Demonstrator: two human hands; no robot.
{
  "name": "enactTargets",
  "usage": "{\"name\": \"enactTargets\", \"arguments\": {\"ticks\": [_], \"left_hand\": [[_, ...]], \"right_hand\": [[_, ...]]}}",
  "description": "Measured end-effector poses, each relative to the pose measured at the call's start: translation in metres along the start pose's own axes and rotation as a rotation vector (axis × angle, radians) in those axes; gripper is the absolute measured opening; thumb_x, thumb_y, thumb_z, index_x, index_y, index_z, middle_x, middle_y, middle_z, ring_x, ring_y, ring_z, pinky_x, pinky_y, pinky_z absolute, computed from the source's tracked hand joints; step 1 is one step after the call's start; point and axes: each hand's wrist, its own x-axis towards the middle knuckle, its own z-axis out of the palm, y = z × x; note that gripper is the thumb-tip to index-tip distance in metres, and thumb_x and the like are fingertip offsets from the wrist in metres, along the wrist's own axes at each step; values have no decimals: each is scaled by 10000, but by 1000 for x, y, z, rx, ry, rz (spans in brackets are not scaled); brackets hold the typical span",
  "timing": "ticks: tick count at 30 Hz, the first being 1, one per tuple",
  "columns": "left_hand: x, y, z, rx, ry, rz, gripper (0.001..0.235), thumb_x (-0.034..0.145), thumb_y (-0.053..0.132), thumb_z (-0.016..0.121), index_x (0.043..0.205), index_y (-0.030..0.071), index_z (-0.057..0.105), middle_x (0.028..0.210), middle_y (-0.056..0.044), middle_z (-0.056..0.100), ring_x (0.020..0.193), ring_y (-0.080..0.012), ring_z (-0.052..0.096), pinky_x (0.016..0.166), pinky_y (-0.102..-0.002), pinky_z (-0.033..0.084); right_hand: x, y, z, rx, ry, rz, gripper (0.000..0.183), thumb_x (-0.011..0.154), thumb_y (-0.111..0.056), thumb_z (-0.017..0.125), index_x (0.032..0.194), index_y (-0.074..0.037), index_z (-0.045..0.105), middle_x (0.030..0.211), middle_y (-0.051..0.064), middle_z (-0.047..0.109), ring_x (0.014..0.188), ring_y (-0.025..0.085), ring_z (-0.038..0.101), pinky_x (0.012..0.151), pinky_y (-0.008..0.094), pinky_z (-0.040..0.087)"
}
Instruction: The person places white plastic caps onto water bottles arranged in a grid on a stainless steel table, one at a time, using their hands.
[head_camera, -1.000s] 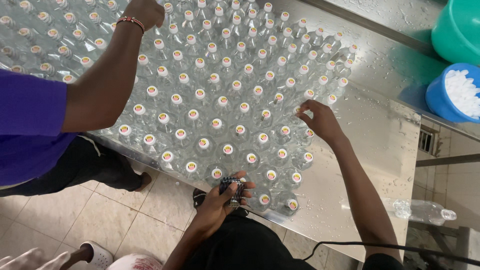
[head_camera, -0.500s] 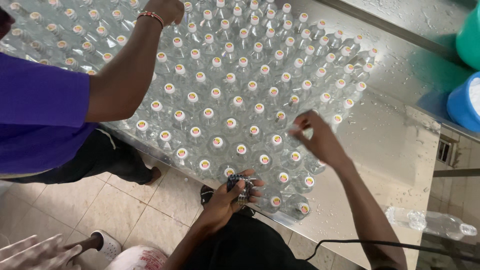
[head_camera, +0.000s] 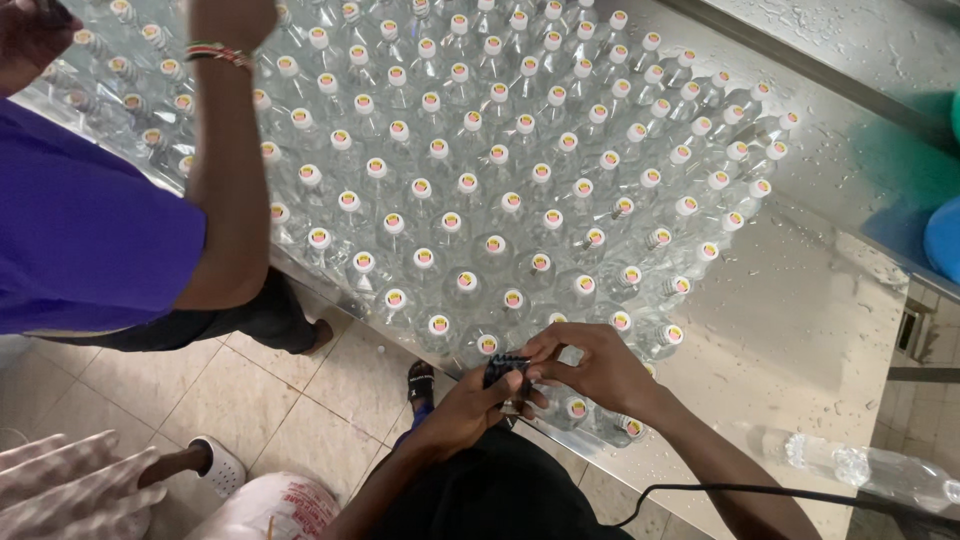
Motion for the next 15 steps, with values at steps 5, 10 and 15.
{"name": "enactTargets", "arguments": {"ticks": [5, 10, 15], "left_hand": [[-9, 13, 5, 18, 12, 7, 636, 1015, 417, 651, 1458, -36, 608, 1397, -235, 736, 1065, -240, 729, 885, -322, 577], [-21, 15, -9, 18, 73, 17, 644, 1040, 435, 596, 1531, 18, 575, 1397, -168, 753, 1054, -190, 717, 900, -313, 563], [-43, 17, -23, -192, 238, 53, 596, 1068, 293, 589, 1591, 14, 528, 1325, -245, 733, 994, -247, 699, 878, -354, 579]], "right_hand": [[6, -6, 4, -22, 33, 9, 146, 877, -140, 889, 1020, -168, 901, 926, -5, 918, 909, 101, 874, 702, 271, 618], [30, -6, -5, -103, 30, 115, 182, 927, -217, 844, 1101, -195, 892, 1022, -61, 942, 1067, 82, 886, 934, 297, 537], [76, -2, 1, -142, 157, -82, 234, 1007, -239, 748, 1216, -172, 828, 1214, -15, 855, 1056, 184, 852, 895, 322, 644]]}}
